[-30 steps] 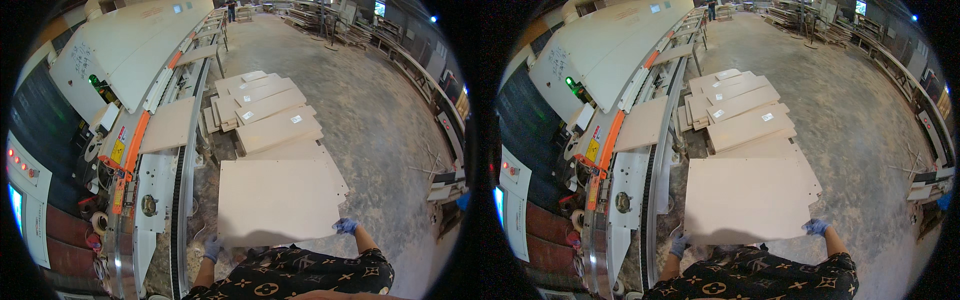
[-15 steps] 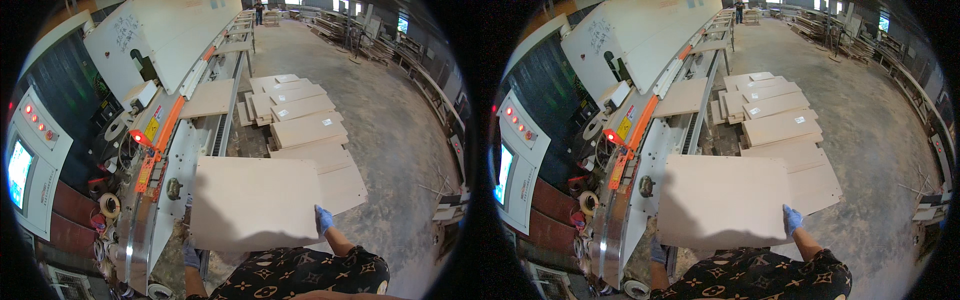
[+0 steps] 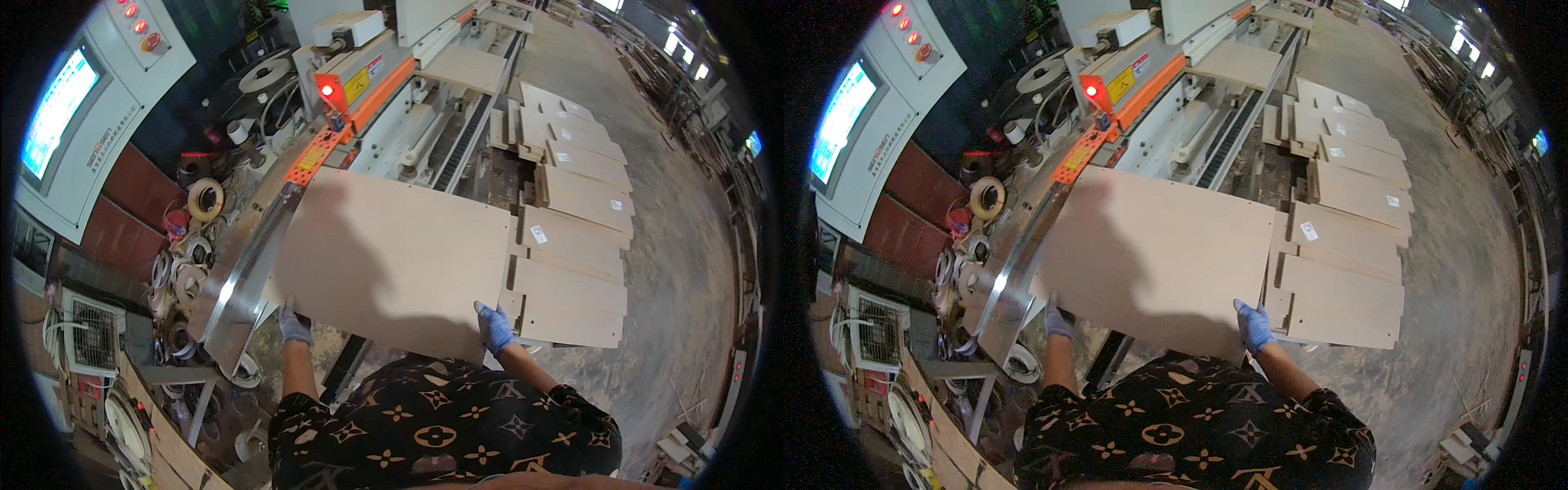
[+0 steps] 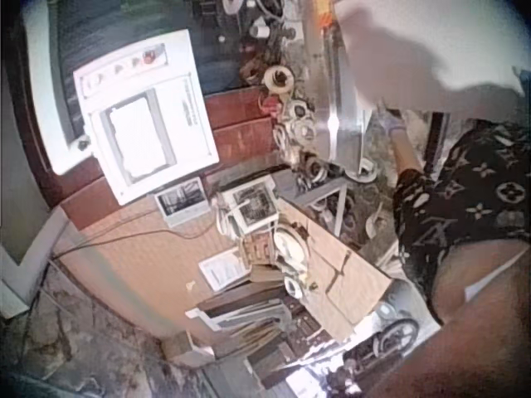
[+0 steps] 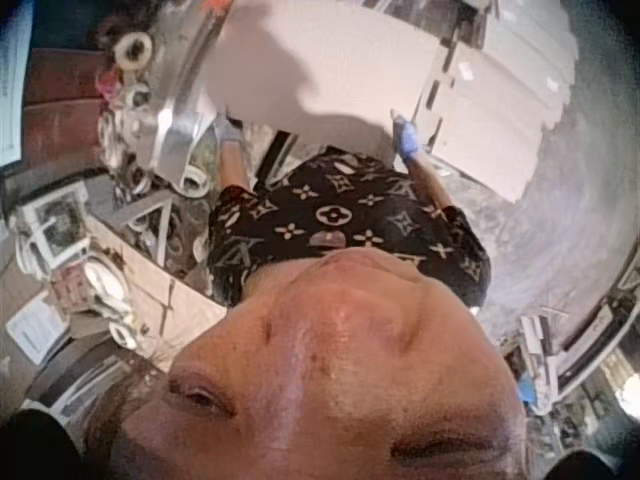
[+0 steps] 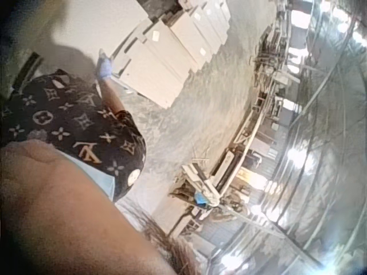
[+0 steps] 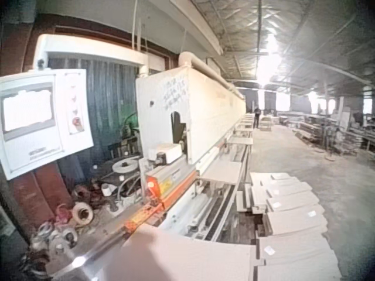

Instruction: The person repeatedly picks up flat wooden panels from a conveyor belt and stacks them on the floor. The person wears blue gloves and handles the panels one at a time, placing them in a growing pile.

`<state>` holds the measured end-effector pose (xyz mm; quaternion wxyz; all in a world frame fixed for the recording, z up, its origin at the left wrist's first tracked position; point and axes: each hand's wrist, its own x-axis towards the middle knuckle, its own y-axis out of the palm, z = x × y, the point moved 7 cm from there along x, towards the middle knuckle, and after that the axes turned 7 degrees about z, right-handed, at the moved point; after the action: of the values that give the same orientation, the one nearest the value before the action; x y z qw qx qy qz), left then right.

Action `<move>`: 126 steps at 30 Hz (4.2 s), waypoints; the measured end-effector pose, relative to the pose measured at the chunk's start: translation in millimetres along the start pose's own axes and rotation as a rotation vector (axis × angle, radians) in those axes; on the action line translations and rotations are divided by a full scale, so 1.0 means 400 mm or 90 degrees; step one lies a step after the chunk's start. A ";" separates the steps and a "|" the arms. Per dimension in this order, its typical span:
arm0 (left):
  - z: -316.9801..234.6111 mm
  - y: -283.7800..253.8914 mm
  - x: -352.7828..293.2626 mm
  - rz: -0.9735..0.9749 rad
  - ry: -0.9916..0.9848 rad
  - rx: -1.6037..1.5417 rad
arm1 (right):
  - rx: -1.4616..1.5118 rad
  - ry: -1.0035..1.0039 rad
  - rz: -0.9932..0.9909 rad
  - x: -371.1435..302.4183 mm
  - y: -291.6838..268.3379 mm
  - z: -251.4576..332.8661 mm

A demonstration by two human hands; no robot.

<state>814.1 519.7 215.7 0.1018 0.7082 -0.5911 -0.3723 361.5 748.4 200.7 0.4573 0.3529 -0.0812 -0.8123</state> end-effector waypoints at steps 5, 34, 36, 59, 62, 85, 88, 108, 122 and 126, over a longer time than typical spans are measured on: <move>-0.003 0.028 0.048 0.043 0.021 0.066 | 0.204 0.086 -0.088 0.000 0.121 -0.076; 0.062 0.264 0.204 0.120 -0.118 -0.040 | -0.027 0.076 0.028 0.145 0.295 0.034; 0.081 0.298 0.249 0.131 -0.138 -0.077 | 0.064 0.076 0.030 0.198 0.279 0.047; 0.517 0.712 -0.313 0.562 0.362 0.782 | -0.749 0.073 -0.723 -0.230 -0.834 0.504; 0.768 0.692 -0.395 0.674 0.046 0.925 | -0.670 0.198 -0.792 -0.347 -1.040 0.495; 1.069 0.813 -0.404 0.177 0.161 0.884 | -0.568 -0.018 -0.612 -0.205 -1.271 0.531; 1.092 0.808 -0.291 0.170 -0.015 0.839 | -0.712 -0.082 -0.721 -0.246 -1.181 0.534; 0.642 0.822 -0.344 0.384 -0.121 0.223 | -0.159 0.017 -0.358 -0.263 -1.016 0.261; 0.262 0.580 0.153 0.108 -0.101 0.065 | 0.020 -0.052 0.026 0.188 -0.112 0.251; 0.284 0.584 0.336 0.149 -0.014 0.030 | 0.067 -0.040 -0.015 0.293 0.063 0.212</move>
<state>565.7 365.2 217.8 0.1213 0.6325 -0.6796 -0.3513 284.7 623.9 216.3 0.4260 0.3517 -0.1338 -0.8227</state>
